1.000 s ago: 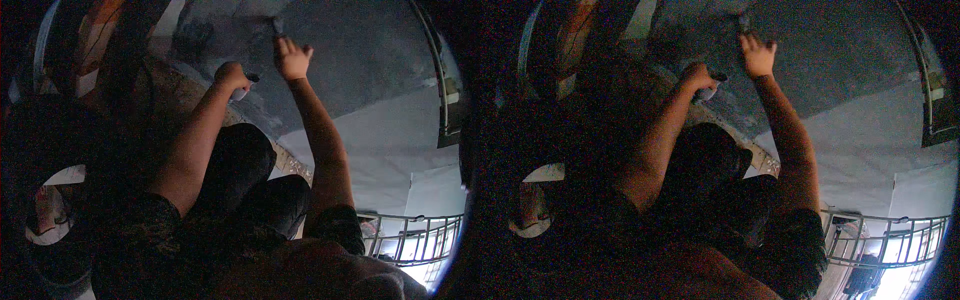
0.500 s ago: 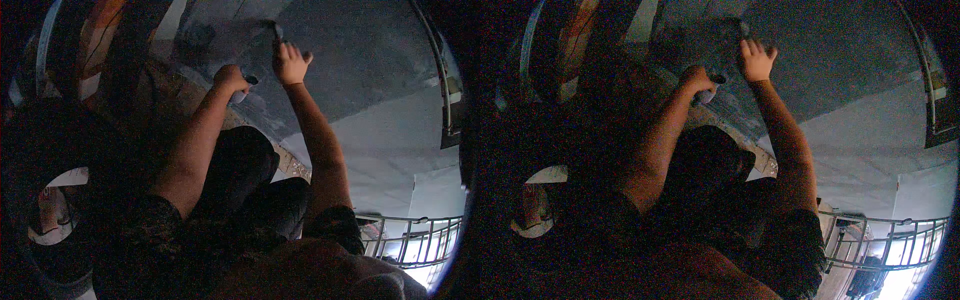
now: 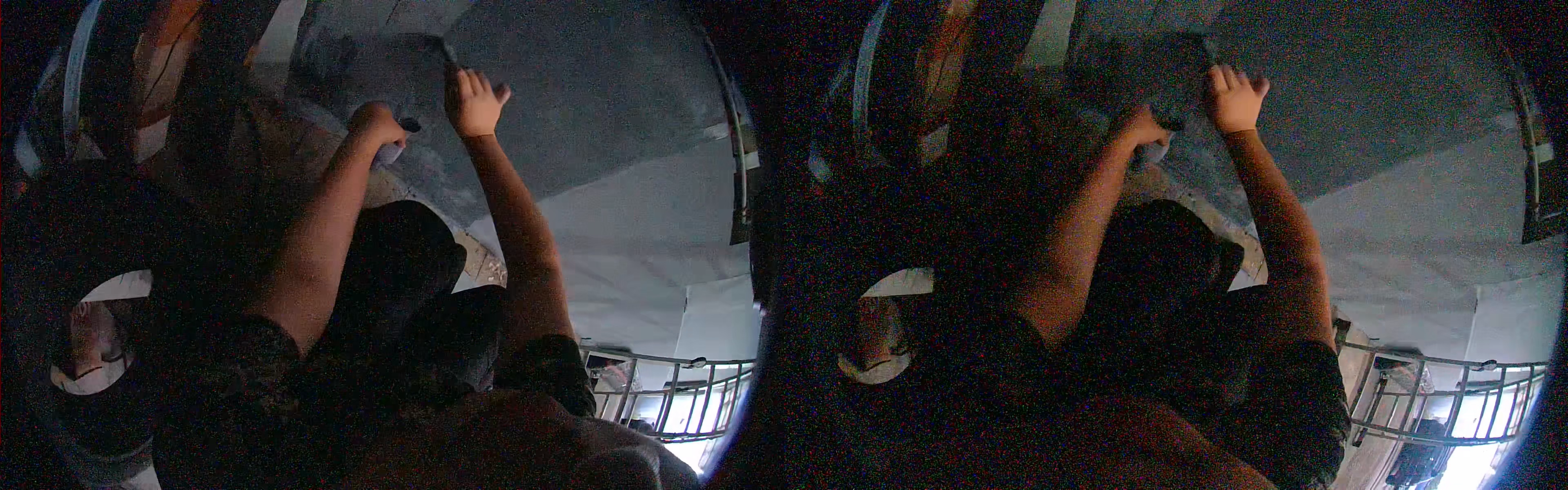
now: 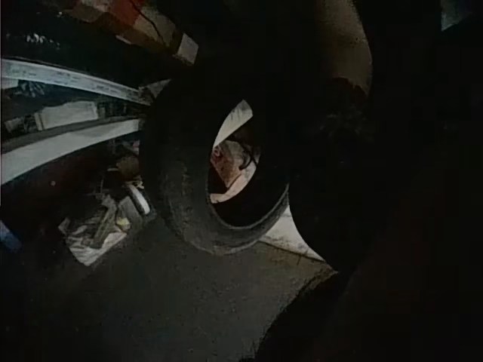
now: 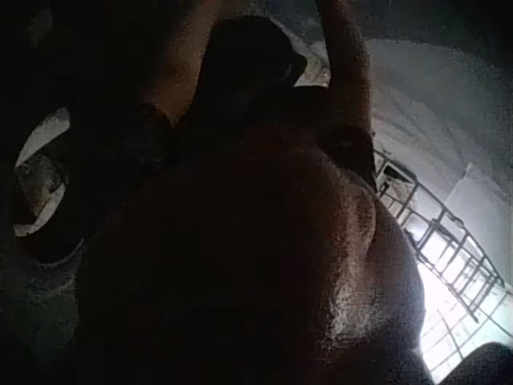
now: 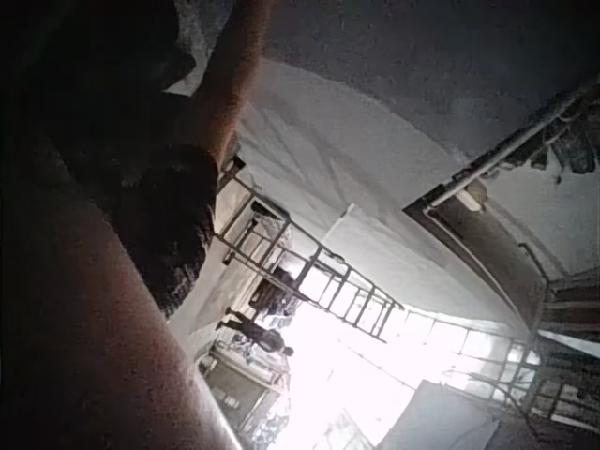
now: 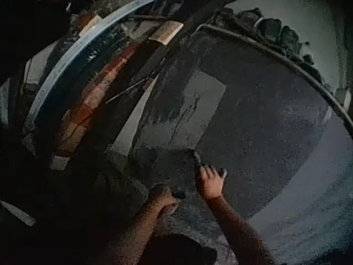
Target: Applying grey paint to a wall using a brush.
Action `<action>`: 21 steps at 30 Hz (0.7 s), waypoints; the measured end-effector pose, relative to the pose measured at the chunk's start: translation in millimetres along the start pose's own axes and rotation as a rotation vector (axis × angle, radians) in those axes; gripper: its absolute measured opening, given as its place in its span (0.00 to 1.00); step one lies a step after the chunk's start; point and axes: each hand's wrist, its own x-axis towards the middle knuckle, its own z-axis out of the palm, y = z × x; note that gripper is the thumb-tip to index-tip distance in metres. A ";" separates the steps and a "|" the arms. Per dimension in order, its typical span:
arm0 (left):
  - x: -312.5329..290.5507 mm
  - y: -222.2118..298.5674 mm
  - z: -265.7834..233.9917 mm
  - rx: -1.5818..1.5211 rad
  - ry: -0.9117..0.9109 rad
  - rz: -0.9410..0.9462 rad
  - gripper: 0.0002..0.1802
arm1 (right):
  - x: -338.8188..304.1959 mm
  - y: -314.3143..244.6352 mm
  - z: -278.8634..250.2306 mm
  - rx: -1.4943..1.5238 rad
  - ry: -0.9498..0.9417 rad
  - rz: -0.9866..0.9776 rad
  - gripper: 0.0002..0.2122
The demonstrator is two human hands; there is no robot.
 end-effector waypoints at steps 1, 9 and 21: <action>1.9 3.9 0.3 -0.017 0.023 0.015 0.32 | -2.7 6.4 9.6 -0.046 0.073 -0.015 0.18; -1.5 23.3 -17.5 0.006 -0.166 -0.050 0.41 | -47.0 -5.0 38.4 0.029 -0.050 -0.154 0.12; 0.9 -56.6 42.2 -0.028 0.166 0.248 0.30 | -158.1 -10.3 50.6 1.564 0.310 0.896 0.13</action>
